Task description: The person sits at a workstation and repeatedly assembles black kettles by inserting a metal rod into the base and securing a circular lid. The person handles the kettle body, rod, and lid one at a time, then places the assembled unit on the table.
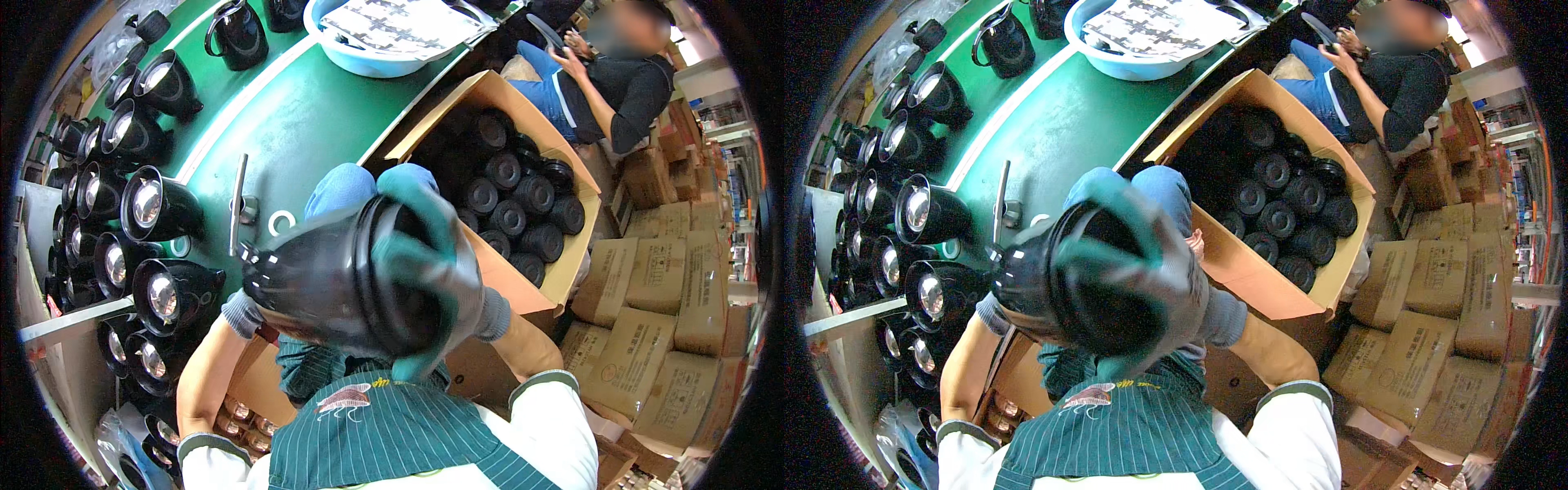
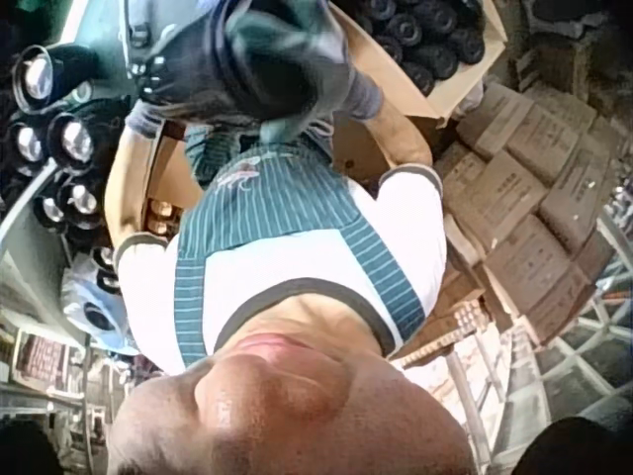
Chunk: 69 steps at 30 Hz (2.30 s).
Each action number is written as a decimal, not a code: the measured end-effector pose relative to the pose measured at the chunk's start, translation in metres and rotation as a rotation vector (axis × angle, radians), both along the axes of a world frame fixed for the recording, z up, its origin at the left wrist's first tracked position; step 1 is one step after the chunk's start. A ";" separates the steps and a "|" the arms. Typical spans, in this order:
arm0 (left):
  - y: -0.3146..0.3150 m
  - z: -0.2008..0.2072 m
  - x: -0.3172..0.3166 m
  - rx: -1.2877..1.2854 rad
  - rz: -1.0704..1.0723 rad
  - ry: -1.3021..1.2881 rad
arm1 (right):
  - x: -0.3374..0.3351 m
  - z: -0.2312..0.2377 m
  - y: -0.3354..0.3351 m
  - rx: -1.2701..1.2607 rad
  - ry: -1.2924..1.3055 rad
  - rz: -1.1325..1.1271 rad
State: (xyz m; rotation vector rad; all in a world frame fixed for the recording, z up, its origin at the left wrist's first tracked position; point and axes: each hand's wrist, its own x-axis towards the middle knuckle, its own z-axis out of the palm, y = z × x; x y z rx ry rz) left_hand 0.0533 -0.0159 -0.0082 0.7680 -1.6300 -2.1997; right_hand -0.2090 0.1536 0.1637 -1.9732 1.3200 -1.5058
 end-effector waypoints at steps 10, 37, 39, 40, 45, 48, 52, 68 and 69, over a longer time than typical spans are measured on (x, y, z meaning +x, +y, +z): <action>-0.014 0.140 0.001 -1.171 0.243 0.013 | -0.001 -0.054 0.040 0.846 -0.758 -0.109; -0.015 0.123 0.015 -1.382 0.329 0.258 | -0.001 -0.113 0.038 0.456 -0.574 0.019; -0.010 0.117 0.013 -0.981 0.297 0.098 | 0.022 -0.051 0.027 0.328 -0.414 -0.009; -0.005 0.105 0.017 -0.652 0.312 0.024 | 0.018 -0.045 0.020 0.206 -0.190 0.010; 0.007 0.049 0.017 -0.130 0.212 0.124 | 0.032 -0.029 0.020 0.086 -0.186 0.005; 0.017 0.106 0.004 -0.695 0.221 0.119 | 0.037 -0.028 0.032 0.188 -0.426 -0.091; 0.029 0.129 -0.002 -0.949 0.333 0.079 | 0.014 -0.049 0.038 0.316 -0.825 -0.116; -0.085 -0.030 -0.003 -1.168 0.371 -1.258 | 0.055 -0.066 0.017 0.354 0.231 -0.263; -0.093 -0.020 -0.004 -1.204 0.351 -1.110 | 0.047 -0.076 0.017 0.311 0.148 -0.267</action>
